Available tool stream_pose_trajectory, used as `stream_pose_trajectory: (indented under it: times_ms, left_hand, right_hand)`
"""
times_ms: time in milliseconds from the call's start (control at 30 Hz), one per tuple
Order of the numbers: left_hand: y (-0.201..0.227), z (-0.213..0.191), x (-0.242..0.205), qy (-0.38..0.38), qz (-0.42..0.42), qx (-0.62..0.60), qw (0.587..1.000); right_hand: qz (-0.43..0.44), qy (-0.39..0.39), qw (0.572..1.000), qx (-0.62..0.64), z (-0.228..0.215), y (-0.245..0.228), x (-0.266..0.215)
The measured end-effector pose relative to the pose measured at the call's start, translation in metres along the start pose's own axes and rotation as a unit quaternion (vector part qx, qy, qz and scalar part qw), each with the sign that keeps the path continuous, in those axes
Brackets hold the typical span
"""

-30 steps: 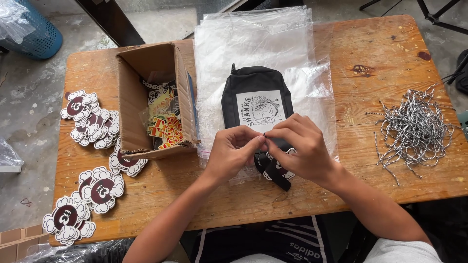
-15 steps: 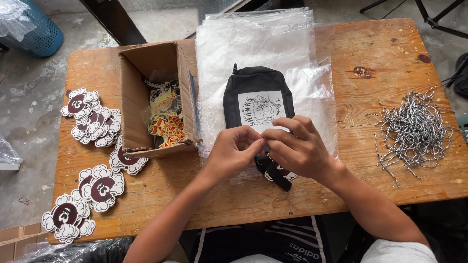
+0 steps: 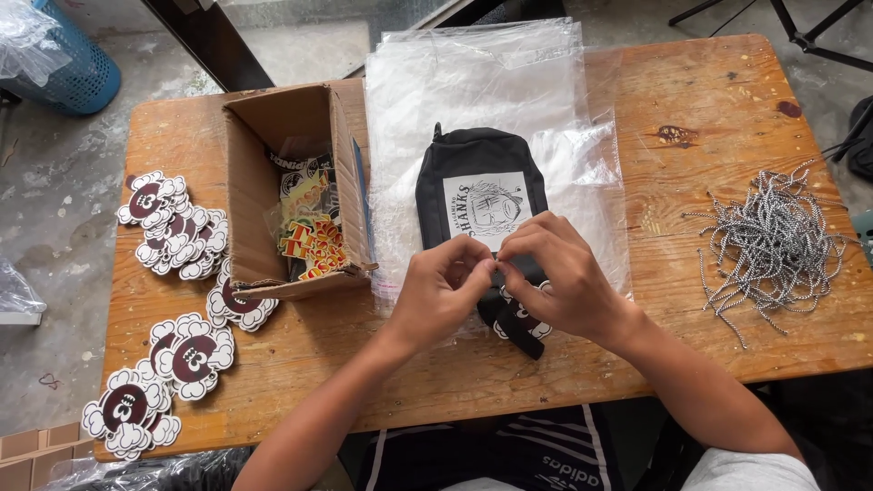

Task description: The person attaches a chain-linked accessory to a black pouch, places the pouch inside a clear plastic bag, and then puts the bagged item into a larger shipping bag containing other similar items.

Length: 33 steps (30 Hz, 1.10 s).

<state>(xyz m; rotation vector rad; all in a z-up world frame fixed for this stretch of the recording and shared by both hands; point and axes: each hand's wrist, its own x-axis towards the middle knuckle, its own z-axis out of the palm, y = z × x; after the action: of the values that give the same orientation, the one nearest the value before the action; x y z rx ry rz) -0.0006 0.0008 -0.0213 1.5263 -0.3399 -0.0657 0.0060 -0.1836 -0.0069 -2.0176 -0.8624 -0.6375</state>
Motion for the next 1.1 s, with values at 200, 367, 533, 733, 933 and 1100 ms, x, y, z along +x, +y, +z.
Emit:
stream_pose_trajectory:
  times_ms: [200,367,533,733,933,1100]
  left_hand:
    - [0.009,0.002,0.001,0.011,-0.061,-0.077,0.995]
    - [0.013,0.003,0.002,0.028,-0.062,-0.065,0.996]
    - [0.007,0.002,0.001,0.040,-0.058,-0.041,0.997]
    - [0.017,0.007,-0.001,0.026,-0.053,0.002,0.998]
    - [0.011,0.002,0.000,0.031,-0.030,0.083,0.996]
    - [-0.003,-0.006,0.002,0.006,0.249,0.369,0.895]
  right_hand:
    - [0.012,0.002,1.000,0.005,-0.002,-0.009,0.005]
    - [0.060,0.000,0.997,0.040,-0.001,-0.011,0.003]
    - [0.213,-0.018,0.973,0.086,0.004,-0.008,-0.009]
    - [0.385,-0.029,0.884,0.263,0.001,-0.017,0.002]
    - [0.239,-0.068,0.965,0.085,-0.004,-0.001,-0.002]
    - [-0.014,-0.161,0.982,-0.097,-0.022,0.010,0.008]
